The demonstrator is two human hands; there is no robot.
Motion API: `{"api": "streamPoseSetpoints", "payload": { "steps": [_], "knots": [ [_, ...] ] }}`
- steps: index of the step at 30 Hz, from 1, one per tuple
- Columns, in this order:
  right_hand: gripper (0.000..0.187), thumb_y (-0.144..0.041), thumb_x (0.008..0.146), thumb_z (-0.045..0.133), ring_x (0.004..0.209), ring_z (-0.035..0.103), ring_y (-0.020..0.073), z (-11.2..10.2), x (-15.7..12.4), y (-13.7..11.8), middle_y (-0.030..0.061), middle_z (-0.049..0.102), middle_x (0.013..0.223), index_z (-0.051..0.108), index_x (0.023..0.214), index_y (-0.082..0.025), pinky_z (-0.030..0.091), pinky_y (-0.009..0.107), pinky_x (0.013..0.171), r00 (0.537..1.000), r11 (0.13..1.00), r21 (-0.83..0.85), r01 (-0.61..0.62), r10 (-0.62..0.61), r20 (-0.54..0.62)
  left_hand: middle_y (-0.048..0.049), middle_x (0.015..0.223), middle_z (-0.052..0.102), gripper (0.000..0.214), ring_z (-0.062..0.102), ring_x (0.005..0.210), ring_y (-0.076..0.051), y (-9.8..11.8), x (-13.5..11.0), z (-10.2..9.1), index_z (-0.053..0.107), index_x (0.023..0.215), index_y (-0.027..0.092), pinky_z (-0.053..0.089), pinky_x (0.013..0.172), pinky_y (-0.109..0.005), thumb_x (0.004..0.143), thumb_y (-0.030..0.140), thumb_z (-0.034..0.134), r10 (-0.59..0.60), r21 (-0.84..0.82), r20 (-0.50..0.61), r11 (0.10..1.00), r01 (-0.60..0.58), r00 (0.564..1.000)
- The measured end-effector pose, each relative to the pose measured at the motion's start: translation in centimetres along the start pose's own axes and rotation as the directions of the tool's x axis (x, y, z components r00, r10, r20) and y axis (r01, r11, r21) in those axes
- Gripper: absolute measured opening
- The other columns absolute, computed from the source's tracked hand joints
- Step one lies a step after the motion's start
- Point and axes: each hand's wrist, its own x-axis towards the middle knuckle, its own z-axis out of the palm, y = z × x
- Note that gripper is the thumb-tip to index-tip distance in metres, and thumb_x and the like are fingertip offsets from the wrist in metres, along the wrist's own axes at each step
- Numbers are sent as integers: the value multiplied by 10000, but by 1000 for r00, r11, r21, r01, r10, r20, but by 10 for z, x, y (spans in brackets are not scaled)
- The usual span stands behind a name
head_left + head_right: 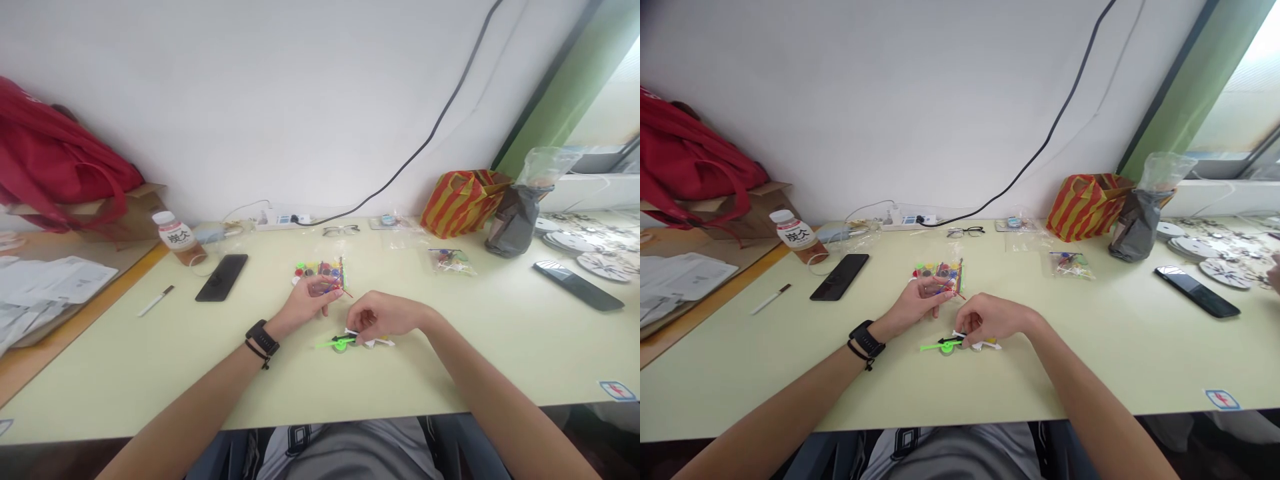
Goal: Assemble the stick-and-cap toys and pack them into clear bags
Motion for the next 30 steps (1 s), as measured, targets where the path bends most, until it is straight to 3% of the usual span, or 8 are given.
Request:
{"api": "streamPoseSetpoints", "payload": {
  "steps": [5, 8, 14, 22, 26, 30],
  "knots": [
    [196, -285, 847, 765, 666, 641, 147, -7, -5, -2, 10, 712, 744, 766, 992, -154, 488, 234, 605, 1000, 999, -34, -25, 24, -19, -102, 1100, 750, 594, 636, 660, -119, -4, 1, -2, 705, 1189, 170, 519, 556, -256, 710, 438, 934, 12, -28, 64, 1000, -10, 998],
    [193, -282, 859, 748, 691, 645, 155, -12, -9, -3, 18, 715, 772, 769, 1003, -156, 504, 243, 631, 1000, 998, -53, -18, 16, -27, -81, 1016, 743, 600, 617, 659, -113, -5, 0, 0, 706, 1163, 159, 530, 584, -261, 679, 411, 954, 43, -33, 77, 999, -41, 996],
    [210, -323, 898, 711, 738, 658, 170, -20, -16, -3, 43, 745, 841, 780, 1017, -164, 530, 268, 694, 998, 996, -81, 30, -34, -43, -41, 838, 717, 506, 566, 586, -107, -2, -3, 2, 702, 1134, 171, 449, 469, -220, 784, 498, 865, 9, 55, 84, 998, -14, 996],
    [296, -448, 912, 734, 737, 633, 156, -29, -23, -9, 57, 737, 864, 764, 969, -159, 514, 269, 692, 991, 999, -43, 31, -36, -128, -82, 1008, 758, 440, 663, 771, -159, -4, -3, 3, 725, 1075, 164, 533, 611, -247, 792, 468, 867, 85, 28, 119, 996, -89, 989],
    [374, -440, 884, 782, 775, 658, 175, -40, -28, -25, 36, 711, 844, 732, 1167, -201, 545, 293, 719, 930, 991, 56, 125, -97, -355, -81, 1037, 771, 396, 693, 859, -186, -5, -4, 3, 742, 1086, 172, 561, 736, -286, 817, 439, 856, 117, 13, 137, 993, -120, 984],
    [336, -462, 894, 776, 716, 688, 188, -59, -32, -63, 52, 740, 813, 707, 1102, -206, 568, 320, 692, 791, 979, 7, 203, -160, -591, -84, 1059, 771, 415, 703, 953, -209, -11, -2, 3, 750, 1111, 166, 550, 847, -313, 805, 420, 871, 130, 8, 139, 991, -132, 982]
  ]
}}
